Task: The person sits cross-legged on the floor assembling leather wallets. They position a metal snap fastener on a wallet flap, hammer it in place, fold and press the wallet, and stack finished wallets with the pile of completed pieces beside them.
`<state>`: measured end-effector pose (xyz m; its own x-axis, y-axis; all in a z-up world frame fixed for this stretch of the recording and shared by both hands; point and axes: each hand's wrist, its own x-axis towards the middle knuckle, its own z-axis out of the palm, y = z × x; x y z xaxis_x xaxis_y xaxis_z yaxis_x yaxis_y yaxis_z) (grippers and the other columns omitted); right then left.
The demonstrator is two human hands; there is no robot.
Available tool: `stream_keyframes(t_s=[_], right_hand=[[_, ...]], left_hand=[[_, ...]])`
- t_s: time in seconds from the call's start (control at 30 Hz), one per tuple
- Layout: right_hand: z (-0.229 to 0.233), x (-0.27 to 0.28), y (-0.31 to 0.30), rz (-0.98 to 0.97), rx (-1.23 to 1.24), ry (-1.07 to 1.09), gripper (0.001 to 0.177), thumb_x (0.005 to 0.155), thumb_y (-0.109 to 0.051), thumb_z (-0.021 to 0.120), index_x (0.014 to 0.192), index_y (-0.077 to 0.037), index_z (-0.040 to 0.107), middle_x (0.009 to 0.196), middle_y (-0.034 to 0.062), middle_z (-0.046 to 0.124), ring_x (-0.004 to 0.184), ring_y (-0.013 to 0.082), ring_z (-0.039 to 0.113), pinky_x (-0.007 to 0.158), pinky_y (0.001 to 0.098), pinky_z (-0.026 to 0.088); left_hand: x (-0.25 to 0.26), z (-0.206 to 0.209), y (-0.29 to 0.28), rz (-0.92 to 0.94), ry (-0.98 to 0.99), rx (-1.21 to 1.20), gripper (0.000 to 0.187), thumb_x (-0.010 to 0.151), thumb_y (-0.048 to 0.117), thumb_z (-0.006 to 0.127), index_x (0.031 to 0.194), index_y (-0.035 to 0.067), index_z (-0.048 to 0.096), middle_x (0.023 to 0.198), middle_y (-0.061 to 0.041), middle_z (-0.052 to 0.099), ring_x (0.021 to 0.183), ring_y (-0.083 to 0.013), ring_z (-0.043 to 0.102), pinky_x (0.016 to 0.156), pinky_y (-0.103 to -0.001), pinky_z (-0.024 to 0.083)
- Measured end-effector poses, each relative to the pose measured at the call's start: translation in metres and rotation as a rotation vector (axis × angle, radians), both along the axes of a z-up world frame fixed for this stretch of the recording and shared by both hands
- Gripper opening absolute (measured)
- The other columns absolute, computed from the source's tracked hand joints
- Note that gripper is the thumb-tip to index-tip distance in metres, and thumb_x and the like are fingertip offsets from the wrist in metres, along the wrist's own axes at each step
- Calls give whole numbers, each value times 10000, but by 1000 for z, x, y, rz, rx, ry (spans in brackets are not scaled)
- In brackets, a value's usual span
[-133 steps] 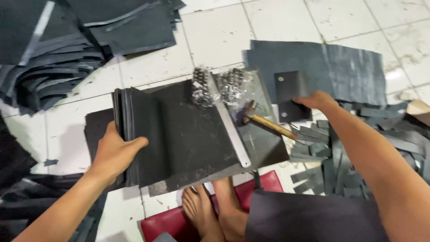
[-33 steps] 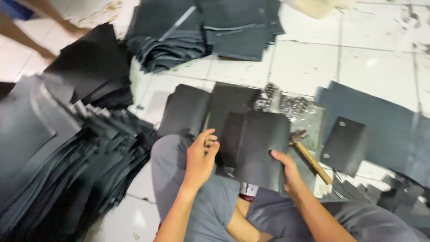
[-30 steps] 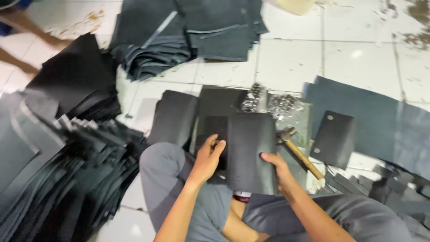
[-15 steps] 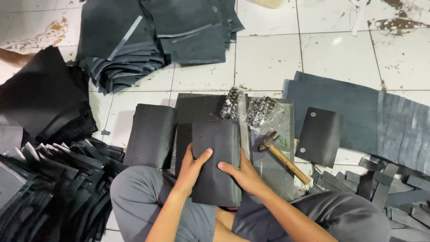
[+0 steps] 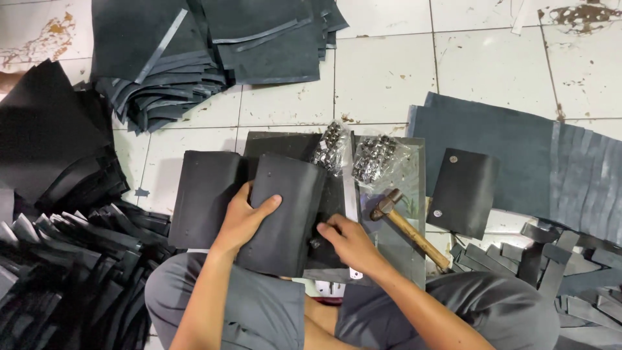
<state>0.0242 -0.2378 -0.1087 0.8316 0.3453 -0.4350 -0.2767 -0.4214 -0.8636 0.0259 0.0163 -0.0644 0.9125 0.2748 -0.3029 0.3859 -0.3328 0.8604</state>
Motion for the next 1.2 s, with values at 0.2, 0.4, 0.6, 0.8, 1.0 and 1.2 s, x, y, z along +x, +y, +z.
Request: stream_keyframes(t_s=[0.2, 0.4, 0.6, 0.8, 1.0, 1.2], right_hand=[[-8, -13, 6, 152, -151, -448, 259, 913, -288, 675, 1101, -111, 644, 716, 180, 675, 829, 440, 723, 713, 517, 562], [-18, -50, 22, 383, -654, -1069, 218, 851, -178, 595, 1030, -61, 554, 939, 125, 564, 770, 290, 613, 511, 397, 539], [-33, -48, 15, 277, -620, -1270, 180, 827, -172, 657, 950, -101, 546, 834, 60, 517, 670, 221, 581, 485, 351, 493], [-32, -41, 10, 221, -529, -1303, 213, 856, -149, 676, 1008, -94, 538, 833, 51, 516, 534, 202, 590, 437, 352, 483], [-35, -26, 9, -9, -62, -960, 59, 986, -196, 634, 1003, -170, 684, 781, 52, 695, 739, 303, 734, 594, 378, 578], [-30, -24, 11, -273, 442, 41, 281, 1048, -187, 575, 1207, 36, 634, 573, 58, 472, 344, 142, 463, 265, 265, 342]], left_hand=[[0, -12, 4, 55, 4, -42, 679, 779, 442, 885, 1283, 40, 670, 1056, -181, 724, 1010, -268, 690, 791, -423, 567], [-5, 2, -7, 114, -27, -137, 572, 852, 246, 730, 1291, -96, 599, 1091, -181, 745, 860, -186, 702, 751, -274, 576], [-5, -2, -6, 113, -6, -72, 667, 835, 304, 735, 1348, -86, 564, 1160, -184, 735, 923, -202, 710, 807, -283, 575], [-7, -3, -7, 112, -28, -74, 646, 836, 312, 744, 1319, -86, 580, 1123, -185, 745, 896, -196, 713, 785, -278, 577], [-9, 12, -17, 64, 105, 51, 876, 826, 573, 775, 1454, 9, 539, 1336, -288, 637, 1318, -411, 573, 1046, -530, 498], [-22, 6, -33, 177, 31, -105, 838, 801, 424, 845, 1443, -10, 527, 1209, -285, 679, 1124, -364, 677, 846, -467, 577]])
